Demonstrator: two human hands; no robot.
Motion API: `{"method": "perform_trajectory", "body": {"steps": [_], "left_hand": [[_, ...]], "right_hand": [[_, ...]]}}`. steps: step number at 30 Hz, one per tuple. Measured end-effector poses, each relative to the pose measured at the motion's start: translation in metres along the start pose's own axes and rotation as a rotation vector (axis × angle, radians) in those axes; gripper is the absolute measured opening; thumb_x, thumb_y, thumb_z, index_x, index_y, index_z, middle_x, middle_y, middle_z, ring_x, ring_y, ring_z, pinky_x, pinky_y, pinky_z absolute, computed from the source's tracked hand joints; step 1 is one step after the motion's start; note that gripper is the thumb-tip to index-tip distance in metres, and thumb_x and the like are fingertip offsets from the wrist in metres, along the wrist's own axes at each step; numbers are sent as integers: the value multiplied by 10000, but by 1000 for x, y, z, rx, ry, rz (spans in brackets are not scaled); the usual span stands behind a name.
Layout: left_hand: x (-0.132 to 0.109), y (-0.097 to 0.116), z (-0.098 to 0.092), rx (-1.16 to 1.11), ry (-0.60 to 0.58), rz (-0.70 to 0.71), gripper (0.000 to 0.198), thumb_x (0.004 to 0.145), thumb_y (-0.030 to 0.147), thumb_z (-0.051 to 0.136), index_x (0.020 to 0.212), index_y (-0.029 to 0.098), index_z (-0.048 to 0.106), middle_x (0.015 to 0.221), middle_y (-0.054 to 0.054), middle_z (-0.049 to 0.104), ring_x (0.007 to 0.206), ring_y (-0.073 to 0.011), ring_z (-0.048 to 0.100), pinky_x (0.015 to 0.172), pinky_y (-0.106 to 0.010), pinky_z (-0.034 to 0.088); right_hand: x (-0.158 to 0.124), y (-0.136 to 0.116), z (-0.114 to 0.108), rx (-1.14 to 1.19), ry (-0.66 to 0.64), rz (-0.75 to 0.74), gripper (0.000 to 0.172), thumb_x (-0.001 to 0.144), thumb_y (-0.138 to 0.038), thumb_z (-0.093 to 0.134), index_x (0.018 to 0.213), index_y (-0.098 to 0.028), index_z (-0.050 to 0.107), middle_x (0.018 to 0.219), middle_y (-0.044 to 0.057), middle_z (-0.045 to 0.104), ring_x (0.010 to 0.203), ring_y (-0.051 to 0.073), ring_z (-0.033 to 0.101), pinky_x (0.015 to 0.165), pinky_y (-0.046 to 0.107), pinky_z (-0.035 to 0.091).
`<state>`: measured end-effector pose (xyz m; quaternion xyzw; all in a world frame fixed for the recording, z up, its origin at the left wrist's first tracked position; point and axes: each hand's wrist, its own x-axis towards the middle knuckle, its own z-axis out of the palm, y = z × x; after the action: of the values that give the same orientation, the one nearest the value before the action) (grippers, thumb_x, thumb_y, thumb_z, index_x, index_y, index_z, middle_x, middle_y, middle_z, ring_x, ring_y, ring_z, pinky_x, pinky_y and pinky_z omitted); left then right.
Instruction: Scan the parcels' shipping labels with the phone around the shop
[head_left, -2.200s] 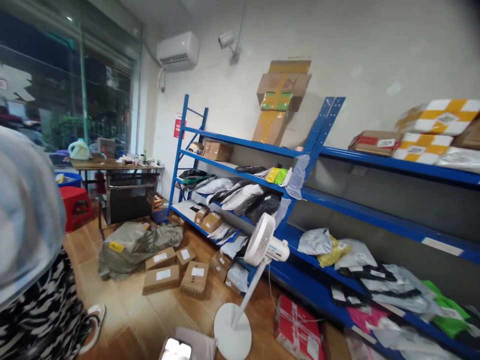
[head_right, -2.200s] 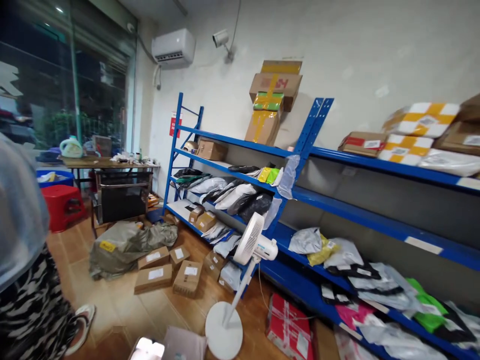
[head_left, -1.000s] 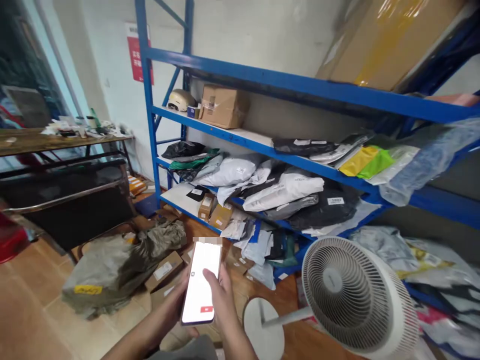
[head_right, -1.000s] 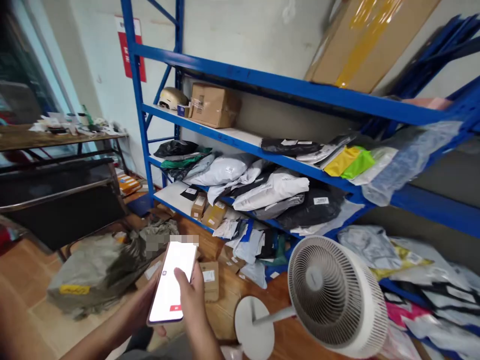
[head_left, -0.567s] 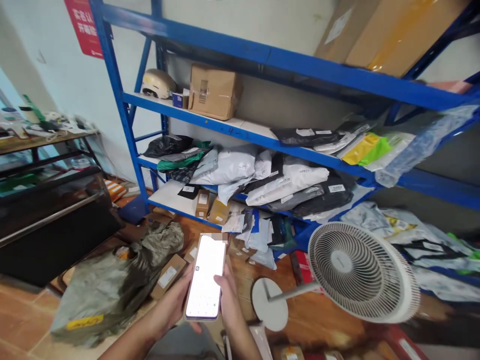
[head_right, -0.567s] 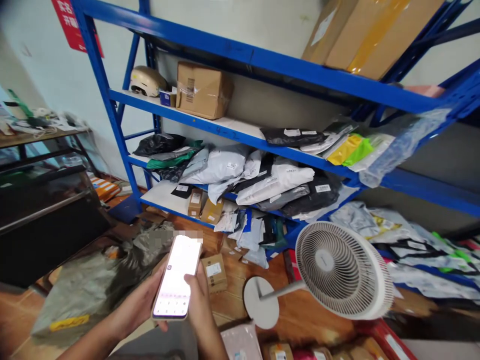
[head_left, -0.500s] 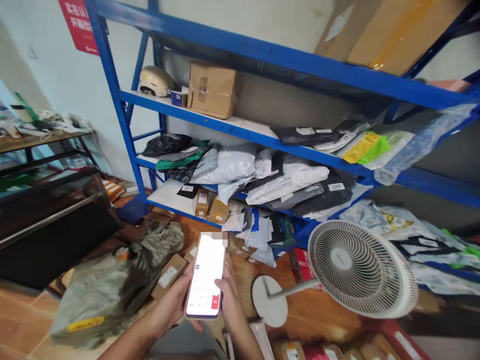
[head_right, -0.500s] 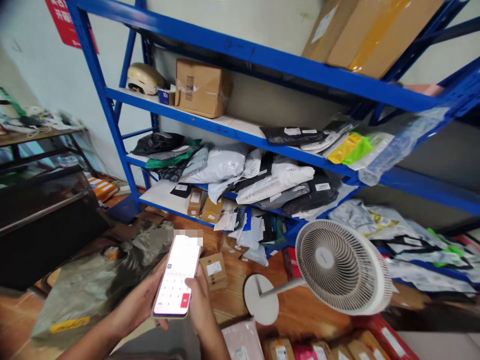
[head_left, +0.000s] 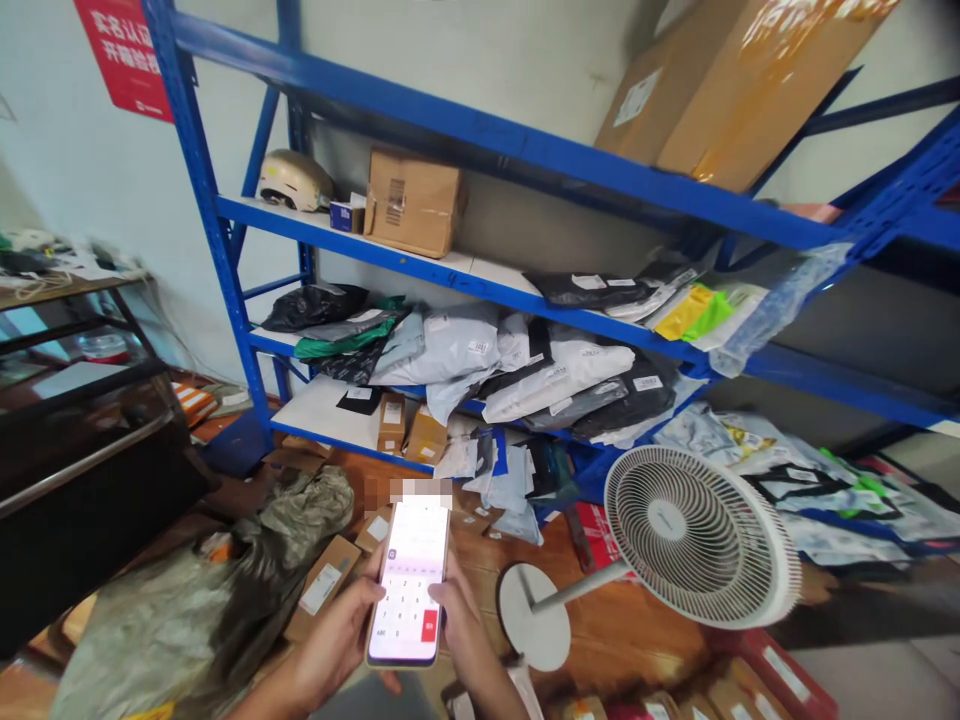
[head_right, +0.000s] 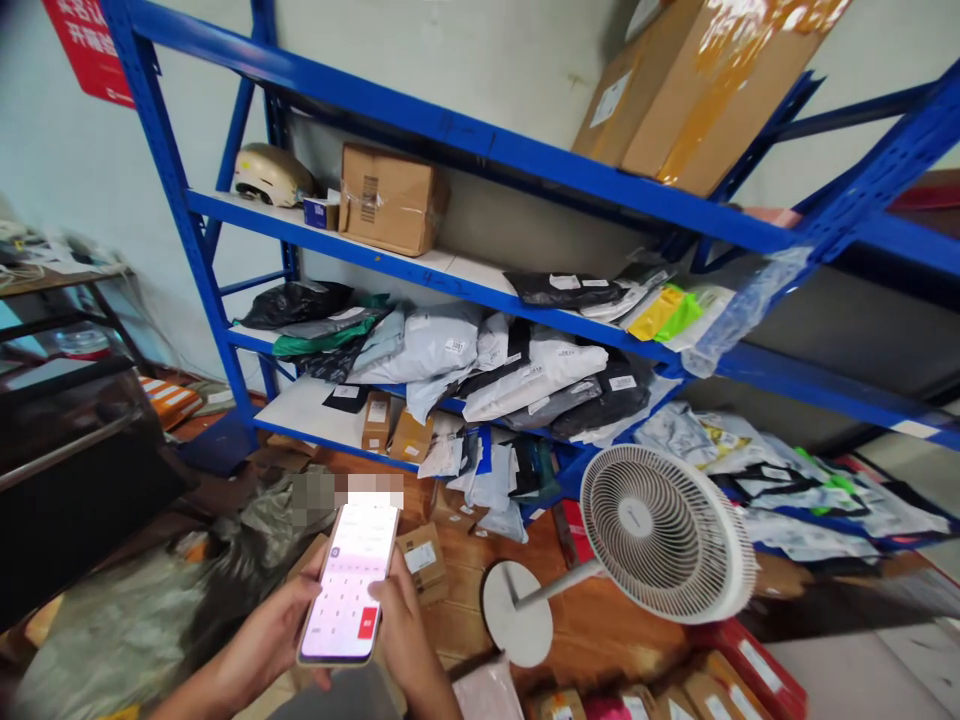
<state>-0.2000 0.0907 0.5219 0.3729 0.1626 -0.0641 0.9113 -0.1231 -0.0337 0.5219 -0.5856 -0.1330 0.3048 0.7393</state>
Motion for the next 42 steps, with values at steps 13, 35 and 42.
{"method": "perform_trajectory", "body": {"steps": [13,35,42], "left_hand": [[1,8,-4,-64,-170,29,994,663,181,458,1460,354,-110,1251,-94,580,775,-233,648,467,-315,560],[2,14,5,91,-96,27,948,658,210,483,1476,318,16,1275,-115,533,729,-203,601,435,-313,546],[-1,17,2,88,-131,0,1084,519,112,477,1485,303,22,1222,-99,578,723,-203,614,456,-311,561]], "right_hand": [[2,4,-2,83,-53,-15,548,622,-213,547,1169,-206,574,1005,19,718,951,240,633,777,329,489],[-8,4,7,87,45,6,398,724,-340,595,1101,-218,574,948,22,713,805,212,641,693,302,488],[-7,2,1,78,-9,-49,426,649,-275,525,1053,-204,639,954,16,712,876,229,612,775,321,464]]}}
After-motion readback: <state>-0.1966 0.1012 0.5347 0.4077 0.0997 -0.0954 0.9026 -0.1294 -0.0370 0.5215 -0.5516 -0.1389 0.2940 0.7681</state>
